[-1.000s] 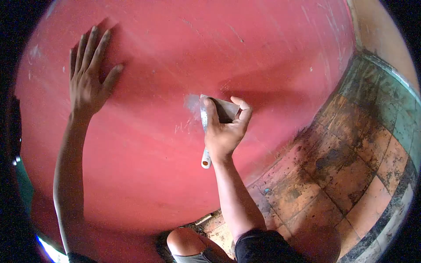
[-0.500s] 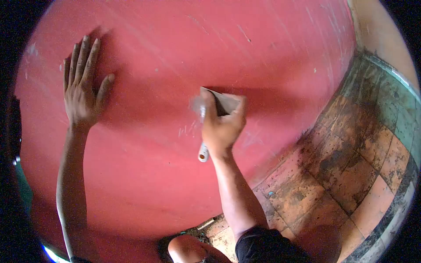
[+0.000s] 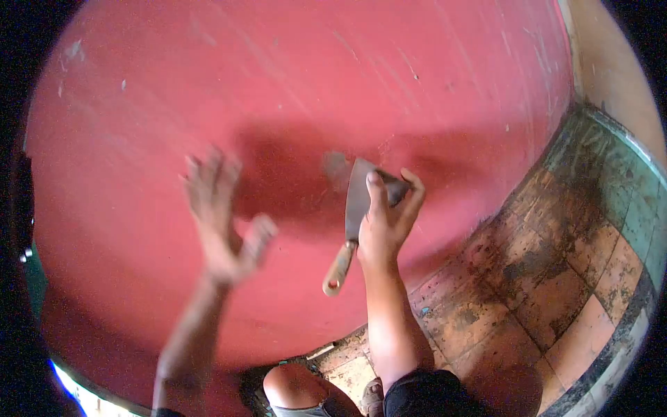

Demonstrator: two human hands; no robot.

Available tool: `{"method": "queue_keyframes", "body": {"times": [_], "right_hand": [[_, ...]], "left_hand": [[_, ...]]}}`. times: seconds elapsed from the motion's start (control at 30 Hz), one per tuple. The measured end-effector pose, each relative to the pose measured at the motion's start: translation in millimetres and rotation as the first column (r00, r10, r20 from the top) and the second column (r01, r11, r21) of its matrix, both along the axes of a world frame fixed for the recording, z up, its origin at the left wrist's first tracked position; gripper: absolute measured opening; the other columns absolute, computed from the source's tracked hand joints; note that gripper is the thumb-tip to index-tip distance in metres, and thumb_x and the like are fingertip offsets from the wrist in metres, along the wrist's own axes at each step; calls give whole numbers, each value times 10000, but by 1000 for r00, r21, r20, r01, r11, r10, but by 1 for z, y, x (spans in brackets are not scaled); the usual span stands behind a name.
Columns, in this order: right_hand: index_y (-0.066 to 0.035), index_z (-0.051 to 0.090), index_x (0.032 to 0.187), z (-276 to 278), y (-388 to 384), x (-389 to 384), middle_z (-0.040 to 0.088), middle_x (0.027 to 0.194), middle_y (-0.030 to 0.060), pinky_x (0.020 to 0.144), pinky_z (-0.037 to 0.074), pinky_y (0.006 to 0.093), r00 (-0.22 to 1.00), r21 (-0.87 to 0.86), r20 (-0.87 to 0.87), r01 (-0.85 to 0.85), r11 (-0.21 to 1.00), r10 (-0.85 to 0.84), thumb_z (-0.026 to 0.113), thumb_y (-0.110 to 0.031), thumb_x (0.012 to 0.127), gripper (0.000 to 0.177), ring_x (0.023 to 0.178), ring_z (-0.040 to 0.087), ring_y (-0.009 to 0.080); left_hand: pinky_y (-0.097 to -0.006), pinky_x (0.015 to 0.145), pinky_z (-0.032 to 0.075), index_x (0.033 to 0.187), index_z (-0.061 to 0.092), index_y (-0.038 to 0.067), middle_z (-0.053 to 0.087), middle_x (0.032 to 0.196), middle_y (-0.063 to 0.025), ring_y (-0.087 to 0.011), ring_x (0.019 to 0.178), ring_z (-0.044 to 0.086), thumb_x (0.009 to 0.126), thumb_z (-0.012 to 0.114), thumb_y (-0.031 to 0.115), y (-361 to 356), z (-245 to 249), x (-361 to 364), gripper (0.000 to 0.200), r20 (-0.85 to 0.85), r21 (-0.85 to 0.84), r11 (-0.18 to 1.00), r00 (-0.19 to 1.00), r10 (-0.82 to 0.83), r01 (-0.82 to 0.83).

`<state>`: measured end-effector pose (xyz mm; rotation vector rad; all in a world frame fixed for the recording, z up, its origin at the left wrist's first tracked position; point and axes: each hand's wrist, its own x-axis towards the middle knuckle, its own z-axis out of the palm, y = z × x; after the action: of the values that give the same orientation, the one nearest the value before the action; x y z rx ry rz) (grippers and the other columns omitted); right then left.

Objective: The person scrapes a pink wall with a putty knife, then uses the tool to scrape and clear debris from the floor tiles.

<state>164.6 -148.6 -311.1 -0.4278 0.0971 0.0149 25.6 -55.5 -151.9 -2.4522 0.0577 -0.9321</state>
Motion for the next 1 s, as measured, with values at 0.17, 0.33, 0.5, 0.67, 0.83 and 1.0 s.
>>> {"method": "queue_keyframes", "body": {"times": [0.17,0.33,0.5,0.67,0.83,1.0], "right_hand": [[-65,412,1422,-5,-3,-17,570,1204,126,983,469,351,995,-152,92,-34,988,49,794,-225,987,601,1111,552,176],[-19,146,1616,1,-20,-49,524,1318,169,760,575,337,913,-352,225,-250,902,340,782,-162,982,910,1002,611,188],[-156,53,1680,-19,-24,-92,523,1336,172,617,551,259,784,-431,334,-367,824,524,666,16,975,950,766,593,115],[-37,282,1646,-91,0,-100,639,1191,204,793,560,413,743,-714,585,283,640,324,612,-403,1074,756,931,650,272],[-39,484,1567,-146,10,-126,670,1215,301,806,563,514,753,-830,548,437,347,364,727,-356,1004,690,980,689,468],[-33,541,1529,-149,35,-109,693,1185,264,798,577,475,610,-638,764,666,387,211,821,-146,920,680,977,712,430]], "left_hand": [[-416,891,543,1562,406,-76,739,1175,-179,-257,1021,706,998,748,355,-61,-124,-46,788,-353,-920,269,900,-256,-285],[-387,752,558,1399,503,-90,753,1023,-158,-206,892,721,1052,678,246,-65,-150,-52,514,-213,-946,-165,920,-330,-278],[-466,705,575,1335,563,-69,764,909,-218,-362,768,753,997,726,410,-23,-163,-77,609,-434,-883,344,835,-339,-320],[-392,806,596,1482,521,-37,779,998,-148,-248,850,752,944,807,286,3,-118,-104,689,-298,-909,360,930,-216,-208],[-335,897,539,1445,535,-66,719,1020,-90,-158,971,674,1006,727,127,24,-120,-116,516,256,-961,109,967,5,254],[-338,947,519,1397,563,-57,712,1044,-95,-163,1017,651,1010,711,184,28,-130,-111,480,519,-855,79,844,133,513]]}}
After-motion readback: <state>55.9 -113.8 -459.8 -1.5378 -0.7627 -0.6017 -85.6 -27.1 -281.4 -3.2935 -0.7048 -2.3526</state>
